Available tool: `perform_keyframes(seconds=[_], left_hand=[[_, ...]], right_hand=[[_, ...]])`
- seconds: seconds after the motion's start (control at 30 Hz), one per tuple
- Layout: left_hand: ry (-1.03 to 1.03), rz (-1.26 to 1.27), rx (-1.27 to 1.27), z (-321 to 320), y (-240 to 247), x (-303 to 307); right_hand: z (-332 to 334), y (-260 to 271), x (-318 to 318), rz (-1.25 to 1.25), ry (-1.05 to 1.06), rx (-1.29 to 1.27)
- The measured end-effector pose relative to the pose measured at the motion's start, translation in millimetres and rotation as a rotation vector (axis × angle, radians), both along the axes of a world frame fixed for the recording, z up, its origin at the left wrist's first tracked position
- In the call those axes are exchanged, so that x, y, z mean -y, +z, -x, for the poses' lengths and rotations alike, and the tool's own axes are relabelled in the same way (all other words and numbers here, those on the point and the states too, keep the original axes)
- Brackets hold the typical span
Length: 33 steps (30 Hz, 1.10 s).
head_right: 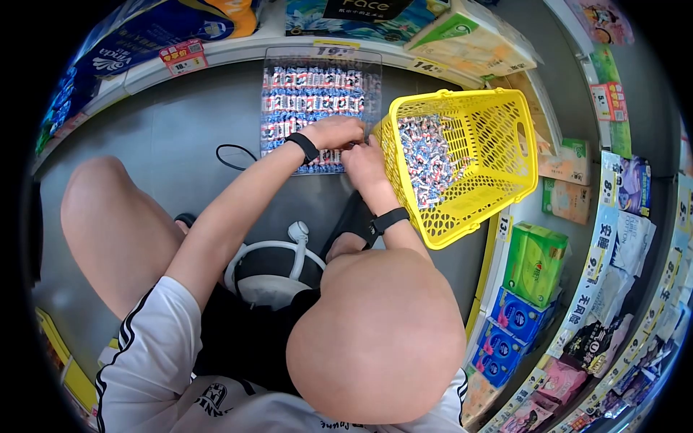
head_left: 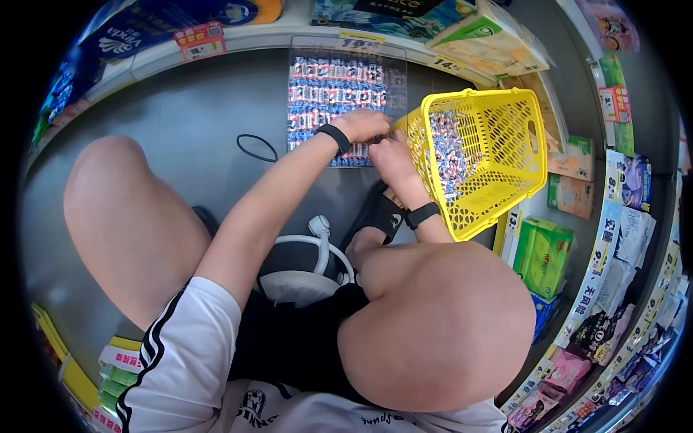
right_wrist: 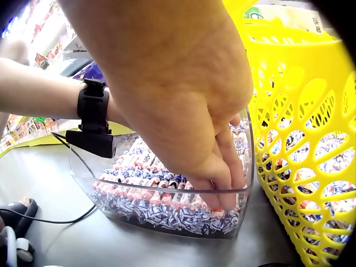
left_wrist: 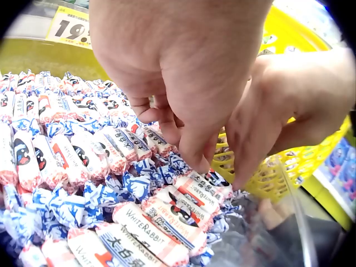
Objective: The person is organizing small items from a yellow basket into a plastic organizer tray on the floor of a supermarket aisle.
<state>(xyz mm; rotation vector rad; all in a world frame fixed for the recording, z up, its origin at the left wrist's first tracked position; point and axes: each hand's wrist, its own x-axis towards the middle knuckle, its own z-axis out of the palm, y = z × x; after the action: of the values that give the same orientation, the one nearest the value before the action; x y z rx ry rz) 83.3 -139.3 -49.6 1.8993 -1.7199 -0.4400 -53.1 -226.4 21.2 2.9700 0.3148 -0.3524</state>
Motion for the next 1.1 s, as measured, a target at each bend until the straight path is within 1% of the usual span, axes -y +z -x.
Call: perform_keyframes(seconds=[0.13, 0.2, 0.3, 0.43, 0.5, 0.53, 0.6, 0.73, 0.93, 1.0, 1.1], left_hand=[[-0.045, -0.004, -0.026, -4, -5, -1], [-0.018, -0.068, -0.169, -4, -5, -1], [-0.034, -0.049, -0.112, -4, -2, -5], [-0.012, -0.038, -0.038, -2, 1, -6], [0.001, -0.003, -0.054, -1, 2, -8], [0.0, -0.002, -0.055, -1, 3, -8], [0.01, -0.108, -0.136, -3, 3, -7], [-0.004, -0.09, -0.129, -4, 1, -9], [0.027, -0.108, -0.127, -2, 5, -10], [0.015, -0.137, -0.142, -3, 4, -8], [0.041, -0.13, -0.201, -2, -1, -6]], right_hand=[[2, -5, 0, 0.05, -0.026, -0.004], [4, -6, -2, 0.1, -0.039, -0.032], [7, -10, -1, 0.12, -0.002, -0.001], [7, -12, 0, 0.134, -0.009, -0.026], [9, -10, 1, 0.198, 0.012, -0.018], [10, -10, 0, 0.199, 0.012, -0.018], [11, -9, 1, 0.167, 0.024, 0.019], [11, -7, 0, 0.185, 0.035, 0.025], [13, -7, -2, 0.17, 0.015, -0.004], [13, -7, -2, 0.141, 0.006, 0.037], [14, -5, -1, 0.164, -0.001, 0.0]])
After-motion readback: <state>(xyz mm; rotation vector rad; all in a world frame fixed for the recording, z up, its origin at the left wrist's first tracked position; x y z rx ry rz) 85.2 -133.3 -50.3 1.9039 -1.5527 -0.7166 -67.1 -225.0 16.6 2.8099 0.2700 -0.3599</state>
